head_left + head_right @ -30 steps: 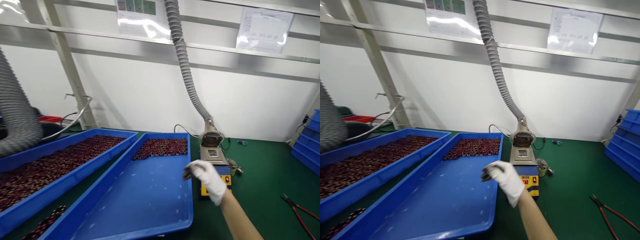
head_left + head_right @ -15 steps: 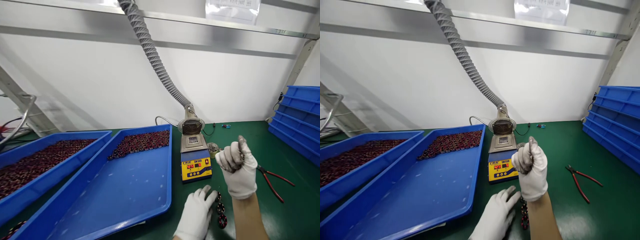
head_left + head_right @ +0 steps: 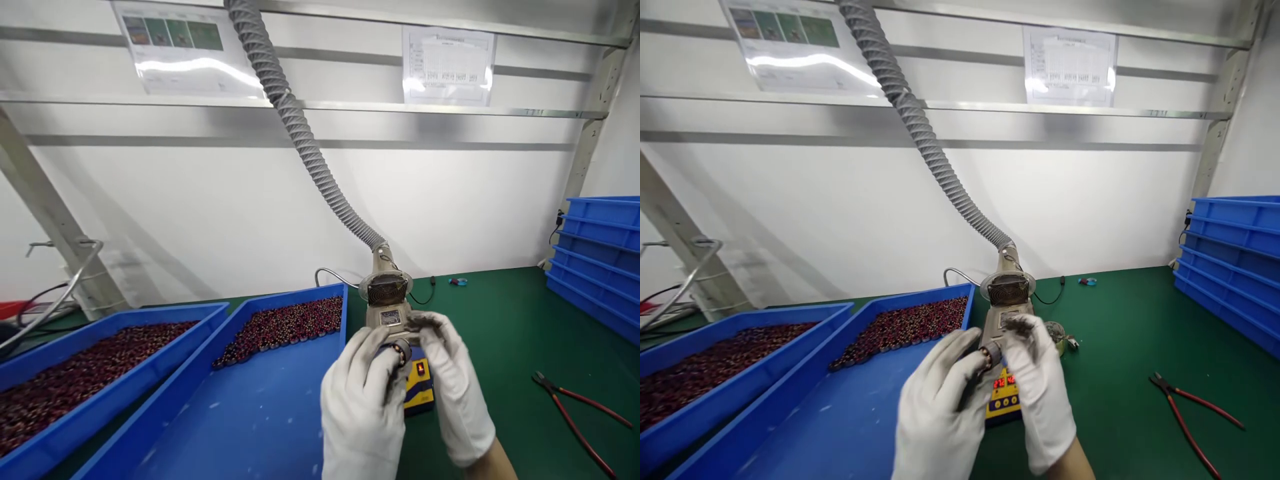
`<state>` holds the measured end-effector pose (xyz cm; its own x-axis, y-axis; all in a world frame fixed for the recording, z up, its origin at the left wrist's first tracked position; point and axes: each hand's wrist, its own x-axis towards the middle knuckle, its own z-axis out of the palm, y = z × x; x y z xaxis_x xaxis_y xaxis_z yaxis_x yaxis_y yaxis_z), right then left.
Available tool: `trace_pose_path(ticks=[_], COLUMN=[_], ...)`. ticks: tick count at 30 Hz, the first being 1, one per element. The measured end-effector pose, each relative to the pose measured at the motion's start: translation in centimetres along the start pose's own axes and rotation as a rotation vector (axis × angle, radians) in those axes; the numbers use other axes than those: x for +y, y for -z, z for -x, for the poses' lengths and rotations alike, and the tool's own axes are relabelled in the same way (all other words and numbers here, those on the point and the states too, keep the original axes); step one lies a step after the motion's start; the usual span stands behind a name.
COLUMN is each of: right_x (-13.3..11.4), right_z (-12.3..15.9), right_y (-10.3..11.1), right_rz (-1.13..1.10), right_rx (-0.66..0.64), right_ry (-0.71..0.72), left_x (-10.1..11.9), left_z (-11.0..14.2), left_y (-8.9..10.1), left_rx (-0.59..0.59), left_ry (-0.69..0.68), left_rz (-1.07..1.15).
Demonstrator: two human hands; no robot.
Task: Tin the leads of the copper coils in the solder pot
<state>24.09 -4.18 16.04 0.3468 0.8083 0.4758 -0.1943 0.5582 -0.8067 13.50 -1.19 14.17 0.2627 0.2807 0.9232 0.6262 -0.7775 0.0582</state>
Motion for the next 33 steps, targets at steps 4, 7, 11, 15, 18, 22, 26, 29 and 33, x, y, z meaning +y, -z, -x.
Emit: trace_pose_path(ticks=[4, 7, 11, 15, 18, 22, 26, 29, 33], right_x=[0.8, 1.5, 1.8, 2.0, 2.1, 2.1, 2.0, 1.7, 1.4], right_z=[0.1, 0.2, 0.0, -0.3, -0.3, -0.2, 0.0, 0.1, 0.0], right_y=[-1.2, -1.1, -0.5, -0.1, 0.2, 0.2, -0.3, -0.2, -0.1], right_rz=[-0.078, -0.093, -0.077, -0.052, 0.005, 0.051, 0.018, -0.165, -0.116], right_rx=[-0.194, -0.123, -0.190, -0.210, -0.288, -0.333, -0.173, -0.004, 0.006], right_ry=[-0.107, -0.131, -0.156, -0.112, -0.127, -0.109, -0.048, -0.052, -0.055], left_x=[-1.0, -1.4, -2.1, -2.8, -3.3, -3.6, -3.5, -3.5, -3.5], left_z=[0.2, 0.8, 0.9, 1.1, 1.0, 0.4, -0.1, -0.1, -0.1], left_y=[0.8, 0.9, 1.7, 2.0, 2.2, 3.0, 3.7, 3.8, 3.6], left_rx=[0.115, 0.131, 0.002, -0.237, -0.156, -0.139, -0.127, -0.117, -0.079], left_ry=[-0.074, -0.010, 0.168, 0.134, 0.109, -0.039, -0.167, -0.183, -0.170], left_rz=[-0.010, 0.029, 0.149, 0.354, 0.394, 0.312, 0.180, 0.112, 0.067])
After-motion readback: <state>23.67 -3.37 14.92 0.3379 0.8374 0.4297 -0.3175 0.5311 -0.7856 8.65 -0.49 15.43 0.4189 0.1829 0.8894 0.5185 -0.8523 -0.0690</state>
